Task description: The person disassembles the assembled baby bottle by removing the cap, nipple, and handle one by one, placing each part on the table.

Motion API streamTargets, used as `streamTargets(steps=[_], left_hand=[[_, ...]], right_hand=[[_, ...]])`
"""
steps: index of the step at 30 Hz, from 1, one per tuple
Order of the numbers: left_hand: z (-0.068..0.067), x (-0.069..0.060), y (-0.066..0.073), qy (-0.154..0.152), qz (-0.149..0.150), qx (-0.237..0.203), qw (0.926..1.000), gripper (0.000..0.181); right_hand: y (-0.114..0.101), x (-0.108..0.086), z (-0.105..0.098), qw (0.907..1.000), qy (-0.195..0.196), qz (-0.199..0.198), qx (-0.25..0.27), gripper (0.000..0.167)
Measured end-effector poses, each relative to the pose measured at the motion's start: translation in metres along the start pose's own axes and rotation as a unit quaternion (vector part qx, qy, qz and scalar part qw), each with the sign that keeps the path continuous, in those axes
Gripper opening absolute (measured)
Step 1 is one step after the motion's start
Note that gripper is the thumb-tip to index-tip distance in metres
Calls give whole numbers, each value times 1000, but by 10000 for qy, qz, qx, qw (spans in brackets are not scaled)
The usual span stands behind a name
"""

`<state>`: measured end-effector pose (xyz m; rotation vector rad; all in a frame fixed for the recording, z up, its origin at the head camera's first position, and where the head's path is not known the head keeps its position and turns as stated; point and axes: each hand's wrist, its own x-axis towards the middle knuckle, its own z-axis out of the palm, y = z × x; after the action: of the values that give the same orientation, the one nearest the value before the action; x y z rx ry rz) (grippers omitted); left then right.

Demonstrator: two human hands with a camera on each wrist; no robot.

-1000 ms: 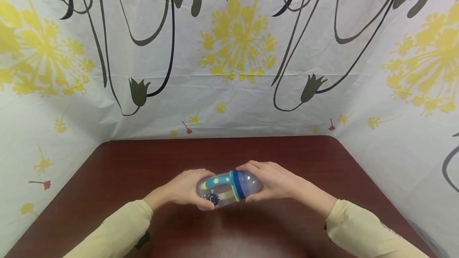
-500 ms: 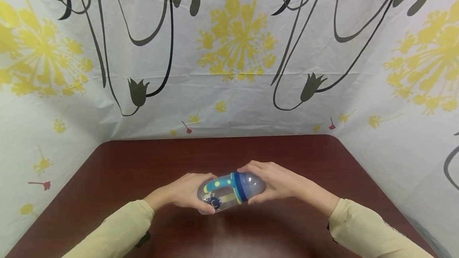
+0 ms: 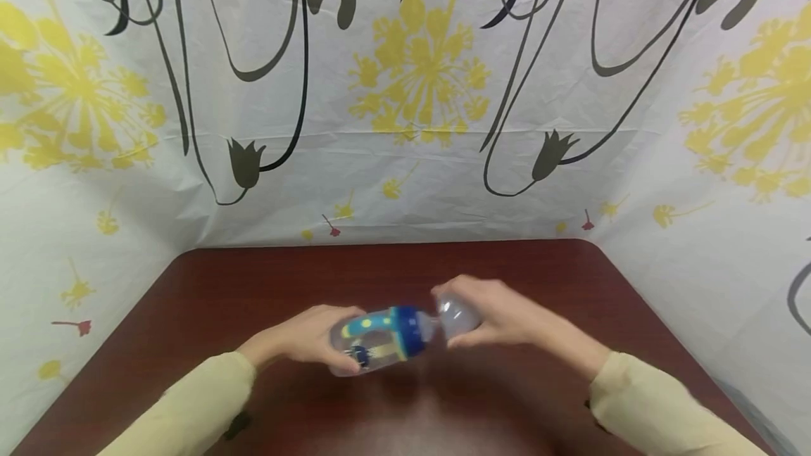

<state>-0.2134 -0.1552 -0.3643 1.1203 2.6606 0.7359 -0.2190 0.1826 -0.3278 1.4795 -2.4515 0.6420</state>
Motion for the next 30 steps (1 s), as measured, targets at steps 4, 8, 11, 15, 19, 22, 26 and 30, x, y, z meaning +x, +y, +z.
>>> streamTargets(steps=[4,8,11,15,19,22,26,30], left_hand=[[-1,-26,-30,223,-402,3,9989,68],[-4,-29,-35,488,-450,-1,9978,67],[-6,-25,-33,606,-327,43,9976,68],[-7,-21,-30,611,-387,-4,9974,68],[-8,-18,-29,645,-397,-59,9971,67],[-8,-17,-28,664,-441,-69,9968,67],[-8,-17,-28,666,-546,-91,9962,67],[-7,-16,-28,674,-526,-147,9962,67]], right_hand=[[14,-19,-23,9970,325,689,103,66],[20,-23,-32,9947,292,981,-102,68],[22,-24,-34,9939,282,1049,-202,69],[24,-25,-35,9939,320,1006,-332,69],[26,-27,-39,9933,355,1014,-432,69],[28,-28,-42,9922,365,1102,-462,69],[30,-30,-47,9903,435,1180,-584,71],[33,-31,-51,9874,505,1340,-676,72]])
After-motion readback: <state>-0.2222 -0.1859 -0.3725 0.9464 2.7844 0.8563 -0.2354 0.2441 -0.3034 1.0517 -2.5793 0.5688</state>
